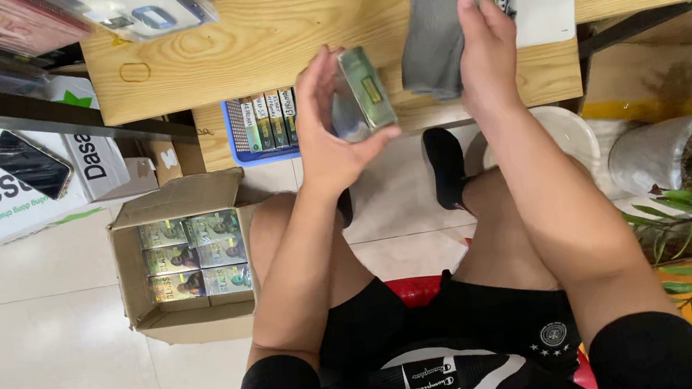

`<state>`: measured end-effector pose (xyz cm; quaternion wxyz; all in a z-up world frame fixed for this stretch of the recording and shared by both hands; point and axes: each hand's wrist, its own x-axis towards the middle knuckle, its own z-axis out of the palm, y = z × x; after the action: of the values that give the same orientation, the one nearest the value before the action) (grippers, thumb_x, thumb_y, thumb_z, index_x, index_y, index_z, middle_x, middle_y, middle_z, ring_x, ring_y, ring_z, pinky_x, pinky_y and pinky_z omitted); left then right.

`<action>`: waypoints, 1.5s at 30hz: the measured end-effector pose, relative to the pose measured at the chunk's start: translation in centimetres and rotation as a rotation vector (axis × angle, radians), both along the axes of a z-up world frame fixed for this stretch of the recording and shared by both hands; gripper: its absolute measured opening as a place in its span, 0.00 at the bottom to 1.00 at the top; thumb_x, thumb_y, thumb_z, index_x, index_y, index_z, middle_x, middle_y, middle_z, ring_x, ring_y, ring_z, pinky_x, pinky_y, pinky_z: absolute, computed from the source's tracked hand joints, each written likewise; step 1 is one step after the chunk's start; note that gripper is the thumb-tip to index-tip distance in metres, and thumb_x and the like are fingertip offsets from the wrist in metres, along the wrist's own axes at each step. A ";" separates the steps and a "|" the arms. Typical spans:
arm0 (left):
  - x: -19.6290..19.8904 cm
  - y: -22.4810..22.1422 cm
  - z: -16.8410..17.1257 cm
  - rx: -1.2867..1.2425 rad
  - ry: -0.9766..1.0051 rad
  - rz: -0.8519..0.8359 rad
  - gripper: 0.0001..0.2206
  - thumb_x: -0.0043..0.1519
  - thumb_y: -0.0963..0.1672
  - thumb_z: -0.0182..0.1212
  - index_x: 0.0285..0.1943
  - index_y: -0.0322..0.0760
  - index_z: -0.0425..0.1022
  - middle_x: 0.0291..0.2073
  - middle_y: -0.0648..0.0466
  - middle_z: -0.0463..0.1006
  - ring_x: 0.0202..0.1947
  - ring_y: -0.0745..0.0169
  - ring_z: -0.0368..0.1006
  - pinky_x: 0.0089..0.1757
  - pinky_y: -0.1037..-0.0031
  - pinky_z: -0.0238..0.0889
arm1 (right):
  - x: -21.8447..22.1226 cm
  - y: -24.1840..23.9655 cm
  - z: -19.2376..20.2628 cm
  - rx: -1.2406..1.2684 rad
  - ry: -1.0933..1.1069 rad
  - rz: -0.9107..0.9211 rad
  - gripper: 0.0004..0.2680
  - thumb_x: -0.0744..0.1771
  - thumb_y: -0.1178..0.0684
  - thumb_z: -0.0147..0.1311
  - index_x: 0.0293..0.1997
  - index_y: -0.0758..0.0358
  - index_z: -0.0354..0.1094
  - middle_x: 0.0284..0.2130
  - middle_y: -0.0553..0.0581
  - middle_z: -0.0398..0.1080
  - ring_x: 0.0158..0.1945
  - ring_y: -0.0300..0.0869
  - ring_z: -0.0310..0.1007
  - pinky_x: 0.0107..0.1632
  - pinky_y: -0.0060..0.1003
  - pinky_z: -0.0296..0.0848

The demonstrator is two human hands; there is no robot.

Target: The person wipes a rectangular product box with a cloth, removes a screen protector from a white paper sleeve, and wipes both sides of the screen protector with the cloth.

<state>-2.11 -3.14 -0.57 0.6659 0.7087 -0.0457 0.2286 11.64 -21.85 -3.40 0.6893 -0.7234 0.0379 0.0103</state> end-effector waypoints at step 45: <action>2.2 -2.0 -1.8 0.703 -0.172 0.225 0.44 0.43 0.37 0.83 0.72 0.48 0.69 0.62 0.52 0.72 0.66 0.44 0.68 0.68 0.48 0.50 | -5.6 1.4 5.3 -0.218 -0.299 0.505 0.24 0.59 0.72 0.55 0.63 0.71 0.64 0.37 0.72 0.70 0.36 0.55 0.80 0.31 0.45 0.80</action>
<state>0.06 -5.13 -2.32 0.3462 0.8729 -0.0987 0.3292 6.04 -20.44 1.91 0.5815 -0.7730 -0.2439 0.0703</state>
